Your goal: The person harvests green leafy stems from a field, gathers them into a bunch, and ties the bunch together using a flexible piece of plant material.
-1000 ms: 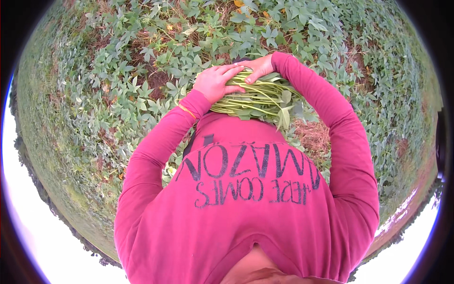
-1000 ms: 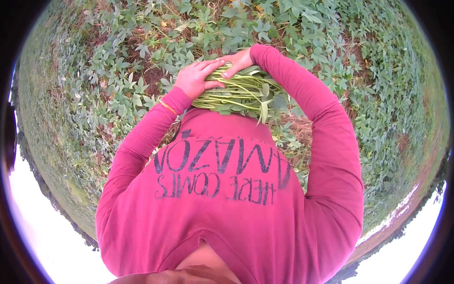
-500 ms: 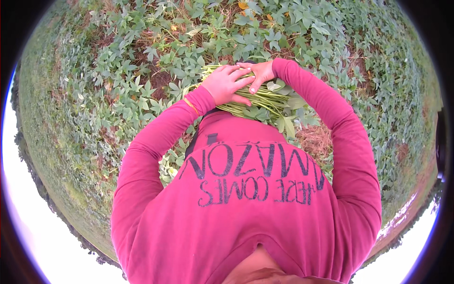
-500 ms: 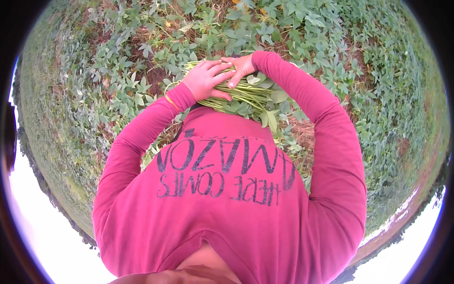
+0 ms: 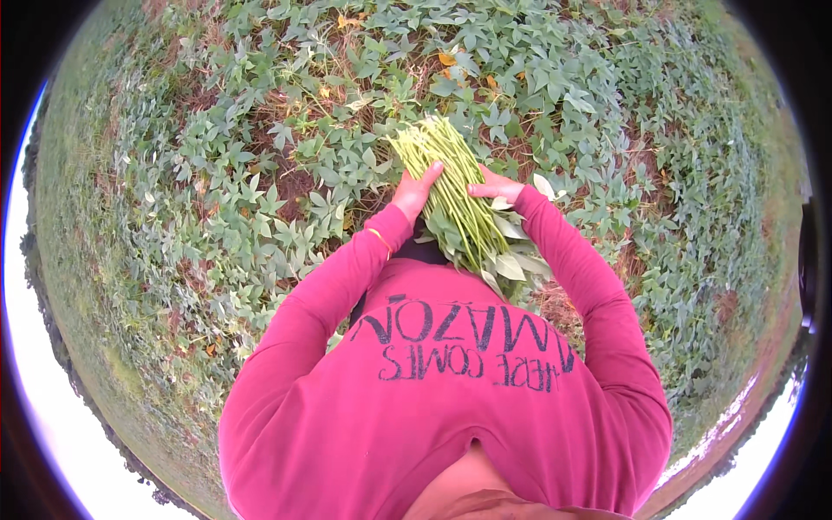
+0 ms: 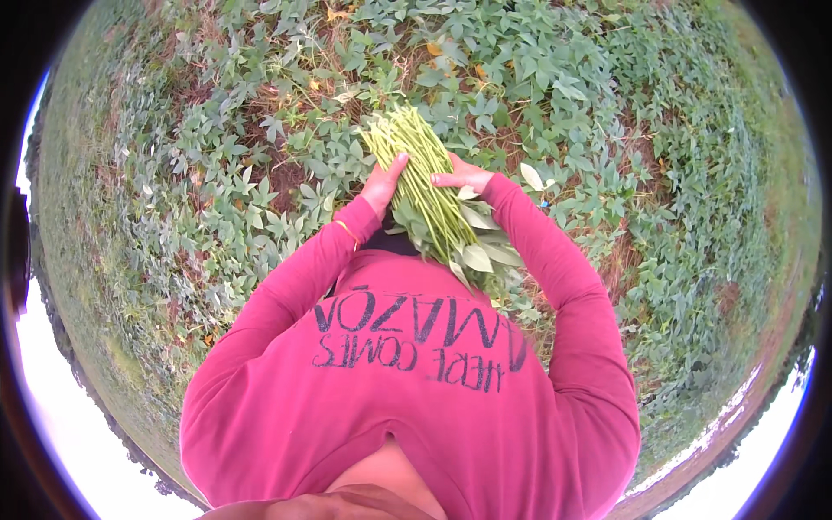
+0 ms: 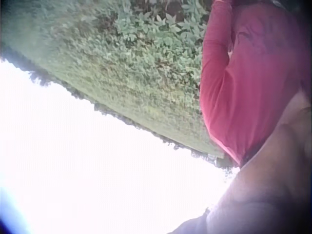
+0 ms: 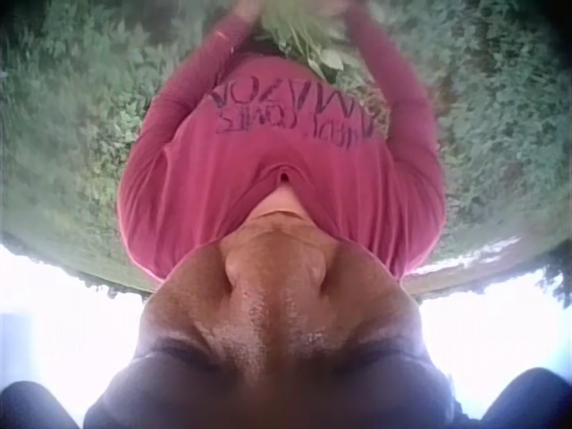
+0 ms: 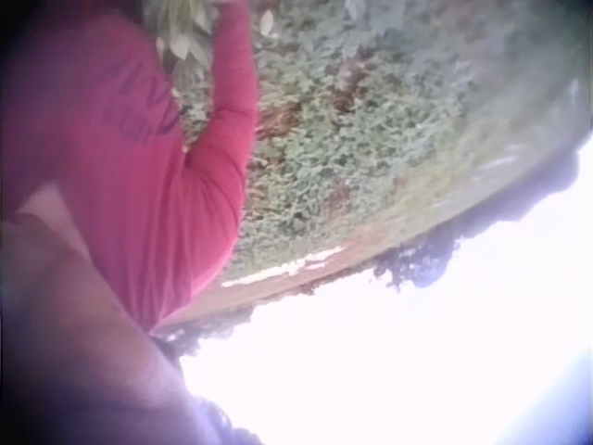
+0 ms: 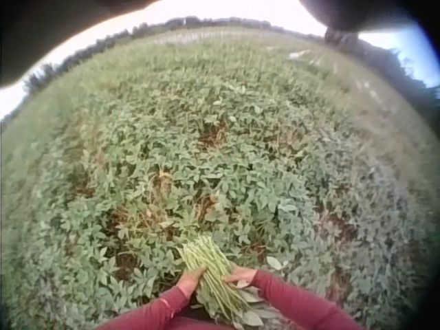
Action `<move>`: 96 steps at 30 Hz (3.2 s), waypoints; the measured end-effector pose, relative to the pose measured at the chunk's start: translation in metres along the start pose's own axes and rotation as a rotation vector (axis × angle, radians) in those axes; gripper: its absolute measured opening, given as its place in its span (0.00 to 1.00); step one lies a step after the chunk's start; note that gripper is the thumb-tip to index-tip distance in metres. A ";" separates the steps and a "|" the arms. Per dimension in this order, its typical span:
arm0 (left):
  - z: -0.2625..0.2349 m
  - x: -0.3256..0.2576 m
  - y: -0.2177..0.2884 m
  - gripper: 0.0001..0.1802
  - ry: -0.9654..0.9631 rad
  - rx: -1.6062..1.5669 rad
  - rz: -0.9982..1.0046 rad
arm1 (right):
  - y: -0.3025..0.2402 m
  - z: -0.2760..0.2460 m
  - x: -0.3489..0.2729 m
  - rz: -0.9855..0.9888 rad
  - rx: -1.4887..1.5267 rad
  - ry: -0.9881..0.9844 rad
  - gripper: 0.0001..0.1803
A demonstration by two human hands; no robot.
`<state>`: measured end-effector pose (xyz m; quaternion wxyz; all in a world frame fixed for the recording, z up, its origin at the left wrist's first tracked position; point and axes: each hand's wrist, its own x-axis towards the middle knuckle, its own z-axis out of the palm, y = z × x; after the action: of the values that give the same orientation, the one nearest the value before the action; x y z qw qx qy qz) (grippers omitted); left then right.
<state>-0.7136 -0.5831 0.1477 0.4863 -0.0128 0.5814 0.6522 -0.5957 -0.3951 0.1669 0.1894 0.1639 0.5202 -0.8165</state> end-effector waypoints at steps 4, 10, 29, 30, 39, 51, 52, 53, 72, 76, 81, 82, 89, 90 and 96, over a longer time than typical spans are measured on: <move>-0.018 0.042 -0.003 0.43 -0.330 0.183 -0.291 | 0.026 0.014 0.011 0.024 0.095 0.237 0.45; -0.045 0.010 -0.041 0.47 -0.595 0.419 -0.119 | 0.019 0.011 -0.022 -0.028 0.123 0.213 0.47; 0.088 -0.074 0.245 0.56 -0.914 1.250 1.390 | -0.076 0.029 -0.068 -0.974 -1.406 0.320 0.51; 0.086 -0.084 0.251 0.62 -0.904 1.395 1.260 | -0.054 0.039 -0.058 -0.956 -1.406 0.292 0.49; 0.028 -0.060 0.108 0.59 -0.936 1.544 0.606 | 0.073 0.068 -0.044 -0.799 -1.298 0.149 0.30; 0.066 -0.036 0.115 0.63 -1.161 1.701 0.457 | -0.050 -0.025 -0.060 0.564 -0.318 -0.115 0.63; 0.069 -0.033 0.115 0.63 -1.187 1.698 0.466 | -0.050 -0.028 -0.059 0.488 -0.485 -0.146 0.64; 0.073 -0.032 0.115 0.63 -1.191 1.689 0.449 | -0.047 -0.034 -0.055 0.410 -0.653 -0.176 0.66; 0.156 0.023 0.047 0.42 -0.863 1.209 -0.060 | 0.039 0.040 -0.066 -0.233 -0.468 0.365 0.45; 0.105 0.110 -0.030 0.46 -0.655 1.244 -0.757 | 0.025 0.037 -0.066 0.133 -0.422 0.229 0.48; 0.006 0.168 -0.056 0.47 -0.563 0.758 -0.596 | -0.034 0.051 -0.058 -0.260 -0.773 0.509 0.25; -0.011 0.174 -0.052 0.45 -0.494 0.557 -0.644 | -0.040 0.063 -0.048 -0.310 -0.492 0.465 0.22; 0.017 0.146 -0.003 0.38 -0.255 0.393 -0.746 | -0.004 0.098 0.019 -0.450 -0.301 0.779 0.07; 0.017 0.144 -0.008 0.35 -0.287 0.312 -0.725 | 0.004 0.093 0.025 -0.460 -0.219 0.856 0.07; 0.011 0.141 -0.024 0.23 -0.533 -0.011 -0.616 | -0.003 0.083 0.021 -0.338 -0.589 0.893 0.08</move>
<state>-0.7670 -0.4909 0.0511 0.7925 -0.0195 0.4003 0.4597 -0.6213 -0.4726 0.1928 -0.1452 0.3482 0.7751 -0.5068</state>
